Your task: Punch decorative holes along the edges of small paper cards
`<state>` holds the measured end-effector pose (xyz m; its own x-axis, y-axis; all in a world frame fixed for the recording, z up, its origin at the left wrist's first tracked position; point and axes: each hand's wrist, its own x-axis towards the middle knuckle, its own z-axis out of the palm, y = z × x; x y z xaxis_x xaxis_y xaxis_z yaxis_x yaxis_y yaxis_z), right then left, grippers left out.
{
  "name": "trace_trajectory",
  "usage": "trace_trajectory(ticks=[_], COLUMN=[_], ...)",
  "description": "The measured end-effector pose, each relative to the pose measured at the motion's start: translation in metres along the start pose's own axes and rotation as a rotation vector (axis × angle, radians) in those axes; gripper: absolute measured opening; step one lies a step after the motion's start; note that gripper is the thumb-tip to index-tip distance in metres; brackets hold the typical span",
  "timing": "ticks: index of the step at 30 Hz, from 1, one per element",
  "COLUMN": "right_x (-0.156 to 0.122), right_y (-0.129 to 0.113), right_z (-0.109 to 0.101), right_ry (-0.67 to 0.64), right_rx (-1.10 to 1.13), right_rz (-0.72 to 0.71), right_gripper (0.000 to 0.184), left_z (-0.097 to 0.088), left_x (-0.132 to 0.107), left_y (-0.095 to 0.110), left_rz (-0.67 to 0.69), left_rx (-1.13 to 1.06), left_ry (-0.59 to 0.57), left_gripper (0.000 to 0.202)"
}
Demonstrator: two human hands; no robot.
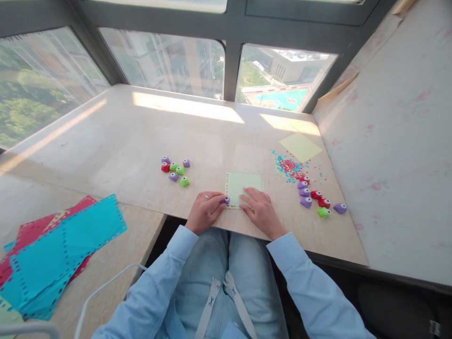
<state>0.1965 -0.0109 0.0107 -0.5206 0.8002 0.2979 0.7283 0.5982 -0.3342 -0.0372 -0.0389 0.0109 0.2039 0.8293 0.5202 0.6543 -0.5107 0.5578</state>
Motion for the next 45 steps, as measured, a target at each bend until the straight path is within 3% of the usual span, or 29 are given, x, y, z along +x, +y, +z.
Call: trace_trajectory(ticks=[16,45], right_x=[0.0,0.001], right_y=[-0.008,-0.011], right_z=[-0.006,-0.009], right_ry=[-0.015,-0.035], right_rx=[-0.013,-0.013], right_rz=[0.006,0.029], right_gripper=[0.032,0.031], left_z=[-0.002,-0.004], left_x=[0.011,0.009], left_y=[0.008,0.004], left_rz=[-0.162,-0.184], left_rx=[0.074,0.069], left_ry=[-0.041,-0.072], left_gripper=[0.019,0.02])
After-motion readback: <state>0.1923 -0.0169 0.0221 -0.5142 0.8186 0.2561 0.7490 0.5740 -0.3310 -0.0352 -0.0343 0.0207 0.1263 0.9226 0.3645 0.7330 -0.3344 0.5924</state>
